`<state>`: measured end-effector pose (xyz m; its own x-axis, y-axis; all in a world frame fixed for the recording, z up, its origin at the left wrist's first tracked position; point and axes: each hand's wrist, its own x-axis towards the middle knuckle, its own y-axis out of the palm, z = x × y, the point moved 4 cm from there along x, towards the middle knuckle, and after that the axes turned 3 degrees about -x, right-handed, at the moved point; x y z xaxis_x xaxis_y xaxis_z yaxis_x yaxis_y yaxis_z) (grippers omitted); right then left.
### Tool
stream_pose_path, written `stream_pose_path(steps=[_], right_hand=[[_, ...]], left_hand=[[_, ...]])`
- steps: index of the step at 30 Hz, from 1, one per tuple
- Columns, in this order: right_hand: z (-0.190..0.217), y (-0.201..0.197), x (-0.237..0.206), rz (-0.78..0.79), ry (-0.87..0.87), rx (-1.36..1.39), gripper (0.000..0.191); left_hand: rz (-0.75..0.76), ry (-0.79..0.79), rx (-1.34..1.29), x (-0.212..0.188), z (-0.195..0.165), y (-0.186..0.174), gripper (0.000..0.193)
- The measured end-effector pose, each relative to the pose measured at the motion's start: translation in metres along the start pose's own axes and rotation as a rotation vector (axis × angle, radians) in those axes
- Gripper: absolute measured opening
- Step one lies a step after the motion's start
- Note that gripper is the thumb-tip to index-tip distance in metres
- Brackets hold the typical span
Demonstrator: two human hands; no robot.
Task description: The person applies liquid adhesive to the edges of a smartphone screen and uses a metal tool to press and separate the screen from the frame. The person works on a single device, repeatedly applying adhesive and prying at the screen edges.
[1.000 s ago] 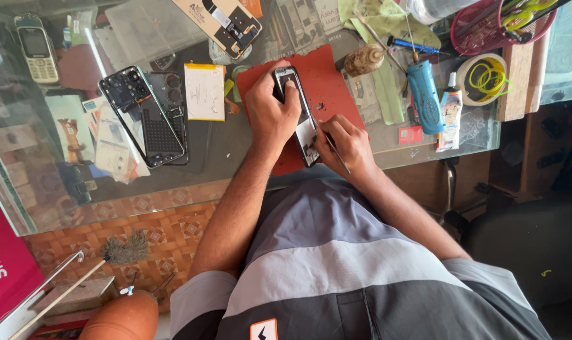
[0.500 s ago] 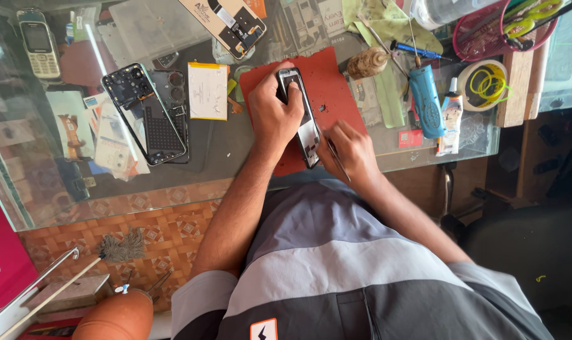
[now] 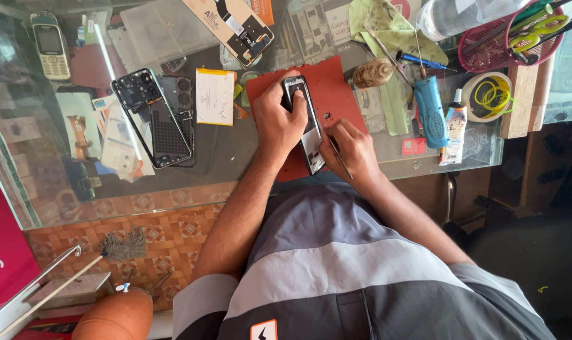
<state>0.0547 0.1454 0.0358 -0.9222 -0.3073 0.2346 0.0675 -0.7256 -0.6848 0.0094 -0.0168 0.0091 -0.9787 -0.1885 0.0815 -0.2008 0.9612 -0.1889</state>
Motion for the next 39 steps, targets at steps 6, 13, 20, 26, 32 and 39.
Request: stream_pose_path(steps=[6, 13, 20, 26, 32, 39], right_hand=[[-0.012, 0.017, 0.041, -0.080, -0.074, -0.013, 0.008], [-0.011, 0.006, 0.019, -0.041, 0.035, 0.004, 0.006], [-0.025, 0.028, 0.047, -0.189, -0.027, 0.042, 0.007], [-0.029, 0.026, 0.047, -0.153, -0.041, 0.178, 0.008], [-0.033, 0.027, 0.047, -0.164, 0.010, 0.157, 0.009], [-0.033, 0.027, 0.047, -0.144, 0.010, 0.180, 0.010]], left_hand=[[0.021, -0.011, -0.034, 0.000, 0.004, 0.001, 0.033], [-0.006, 0.067, 0.031, -0.001, 0.004, 0.002, 0.032], [0.017, 0.045, -0.015, 0.003, 0.010, 0.001, 0.032], [0.027, 0.027, -0.030, 0.003, 0.015, 0.005, 0.032], [0.020, -0.001, -0.053, 0.002, 0.016, 0.005, 0.032], [0.011, 0.004, -0.077, 0.001, 0.017, 0.007, 0.032]])
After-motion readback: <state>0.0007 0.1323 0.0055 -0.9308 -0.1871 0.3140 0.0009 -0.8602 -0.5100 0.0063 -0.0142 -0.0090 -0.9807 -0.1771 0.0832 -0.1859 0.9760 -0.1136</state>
